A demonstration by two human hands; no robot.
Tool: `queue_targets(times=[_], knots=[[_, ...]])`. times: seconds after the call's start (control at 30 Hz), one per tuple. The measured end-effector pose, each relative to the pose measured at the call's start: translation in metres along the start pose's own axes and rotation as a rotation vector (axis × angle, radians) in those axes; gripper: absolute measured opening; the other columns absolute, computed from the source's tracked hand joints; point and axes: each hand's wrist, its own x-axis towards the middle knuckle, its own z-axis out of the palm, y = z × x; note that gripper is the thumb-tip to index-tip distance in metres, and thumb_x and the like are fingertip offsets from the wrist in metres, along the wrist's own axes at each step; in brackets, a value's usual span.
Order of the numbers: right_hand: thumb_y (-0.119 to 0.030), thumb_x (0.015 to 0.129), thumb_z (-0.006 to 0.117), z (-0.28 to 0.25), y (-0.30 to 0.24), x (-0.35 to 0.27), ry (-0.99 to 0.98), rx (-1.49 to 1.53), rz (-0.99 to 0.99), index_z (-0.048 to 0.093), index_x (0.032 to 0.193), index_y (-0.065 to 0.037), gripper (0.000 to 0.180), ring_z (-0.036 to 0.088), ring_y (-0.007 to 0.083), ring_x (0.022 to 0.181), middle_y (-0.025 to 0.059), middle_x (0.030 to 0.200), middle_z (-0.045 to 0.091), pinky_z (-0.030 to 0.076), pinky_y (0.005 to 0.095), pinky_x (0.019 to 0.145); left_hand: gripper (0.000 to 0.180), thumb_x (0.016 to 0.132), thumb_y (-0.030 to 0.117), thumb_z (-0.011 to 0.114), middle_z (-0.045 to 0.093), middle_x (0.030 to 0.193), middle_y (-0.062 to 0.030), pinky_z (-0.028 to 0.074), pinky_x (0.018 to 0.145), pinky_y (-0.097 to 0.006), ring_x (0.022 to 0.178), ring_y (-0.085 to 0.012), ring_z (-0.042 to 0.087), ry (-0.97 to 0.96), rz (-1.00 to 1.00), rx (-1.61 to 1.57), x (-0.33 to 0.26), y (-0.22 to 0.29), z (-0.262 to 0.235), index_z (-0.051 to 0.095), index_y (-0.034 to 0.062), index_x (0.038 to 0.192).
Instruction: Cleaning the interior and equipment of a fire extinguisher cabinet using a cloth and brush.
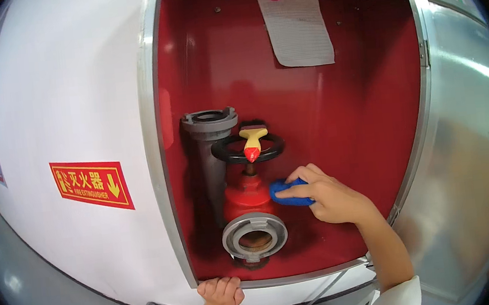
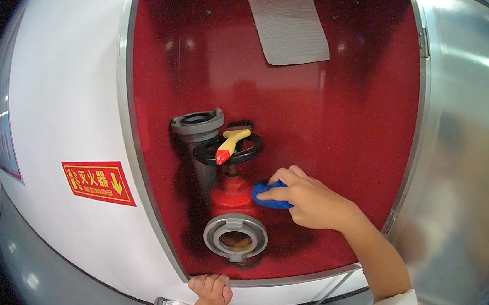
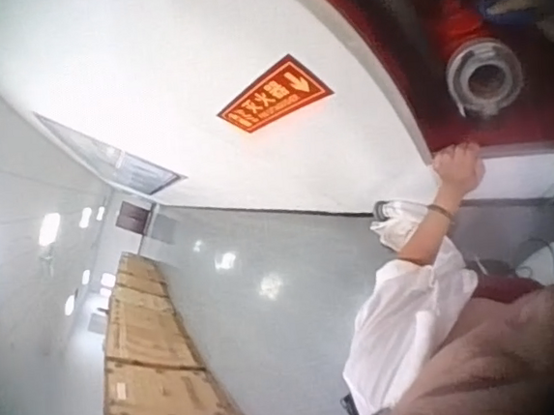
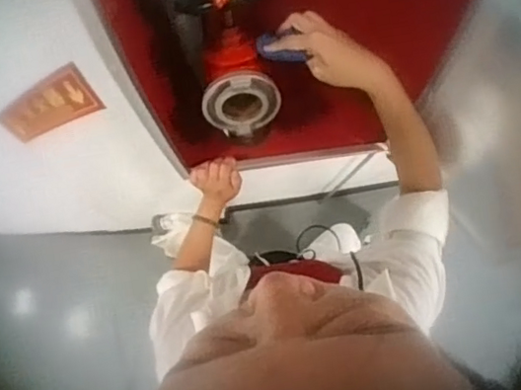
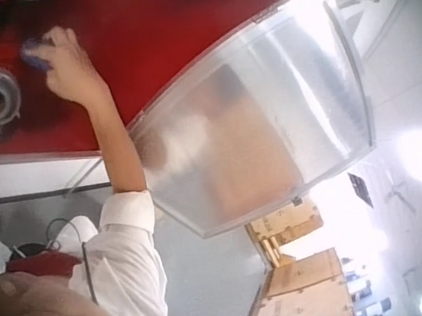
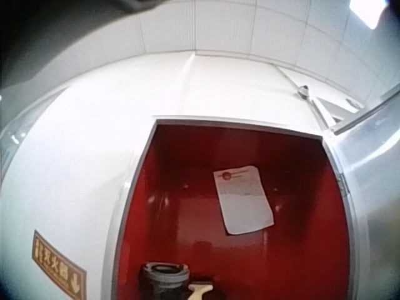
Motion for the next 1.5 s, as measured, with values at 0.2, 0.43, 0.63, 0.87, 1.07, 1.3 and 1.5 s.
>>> queue_targets(times=[0.2, 0.43, 0.63, 0.87, 1.07, 1.3, 1.5], knots=[[-0.002, 0.067, 0.062, 0.0, -0.053, 0.018, 0.157, -0.251, -0.22, 0.062, 0.108, -0.007, 0.042, 0.048, 0.0306, 0.095, 0.0135, 0.11, 0.051, 0.044, 0.0382, 0.081, 0.015, 0.071, 0.026, 0.053, 0.055, 0.077, 0.0011, 0.031, 0.073, -0.036, 0.074, -0.0184, 0.048, 0.0, -0.032, -0.074, 0.004, 0.003, -0.003, 0.061, 0.0167, 0.08], [-0.003, 0.066, 0.063, 0.03, -0.074, 0.073, -0.079, -0.641, -0.254, 0.064, 0.1, -0.006, 0.033, 0.05, 0.0288, 0.099, 0.01, 0.11, 0.054, 0.046, 0.0358, 0.078, 0.016, 0.069, 0.025, 0.055, 0.057, 0.078, 0.0032, 0.031, 0.076, -0.036, 0.073, -0.0164, 0.048, -0.058, -0.044, -0.108, 0.006, 0.004, -0.006, 0.062, 0.0174, 0.081], [-0.002, 0.067, 0.062, 0.036, -0.071, 0.093, -0.273, -0.672, -0.217, 0.067, 0.094, -0.008, 0.028, 0.052, 0.0284, 0.098, 0.0088, 0.11, 0.055, 0.048, 0.036, 0.079, 0.017, 0.073, 0.026, 0.055, 0.057, 0.076, 0.0059, 0.033, 0.072, -0.029, 0.07, -0.0122, 0.049, -0.087, 0.002, -0.118, 0.012, -0.004, -0.016, 0.062, 0.0188, 0.087], [0.002, 0.067, 0.062, 0.02, -0.054, 0.056, -0.178, -0.364, -0.227, 0.064, 0.104, -0.01, 0.039, 0.044, 0.0307, 0.105, 0.0088, 0.121, 0.047, 0.045, 0.0392, 0.086, 0.019, 0.075, 0.027, 0.052, 0.059, 0.078, 0.0064, 0.034, 0.069, -0.028, 0.069, -0.0113, 0.051, -0.075, -0.017, -0.115, 0.008, -0.005, -0.013, 0.065, 0.0189, 0.087], [0.008, 0.063, 0.059, 0.032, -0.032, 0.022, 0.099, -0.135, -0.134, 0.063, 0.107, -0.014, 0.048, 0.045, 0.0324, 0.102, 0.0118, 0.12, 0.047, 0.043, 0.04, 0.088, 0.02, 0.075, 0.028, 0.051, 0.058, 0.078, 0.0065, 0.032, 0.07, -0.028, 0.071, -0.0111, 0.05, -0.044, 0.027, -0.06, 0.004, -0.006, -0.006, 0.064, 0.0199, 0.087], [0.012, 0.063, 0.054, 0.058, 0.017, -0.01, 0.428, -0.058, 0.082, 0.059, 0.113, -0.014, 0.057, 0.045, 0.0362, 0.102, 0.0148, 0.119, 0.047, 0.042, 0.0408, 0.09, 0.023, 0.076, 0.03, 0.045, 0.056, 0.078, 0.0024, 0.031, 0.073, -0.035, 0.072, -0.0171, 0.048, -0.025, 0.073, -0.054, -0.004, -0.005, 0.005, 0.063, 0.0173, 0.083], [0.015, 0.063, 0.046, 0.067, 0.028, 0.007, 0.404, -0.037, 0.169, 0.057, 0.118, -0.014, 0.063, 0.043, 0.037, 0.107, 0.0169, 0.12, 0.046, 0.04, 0.0417, 0.093, 0.022, 0.078, 0.028, 0.041, 0.054, 0.075, 0.0006, 0.031, 0.072, -0.036, 0.073, -0.0189, 0.046, 0.048, 0.074, 0.001, -0.006, -0.004, 0.014, 0.059, 0.0166, 0.078]])
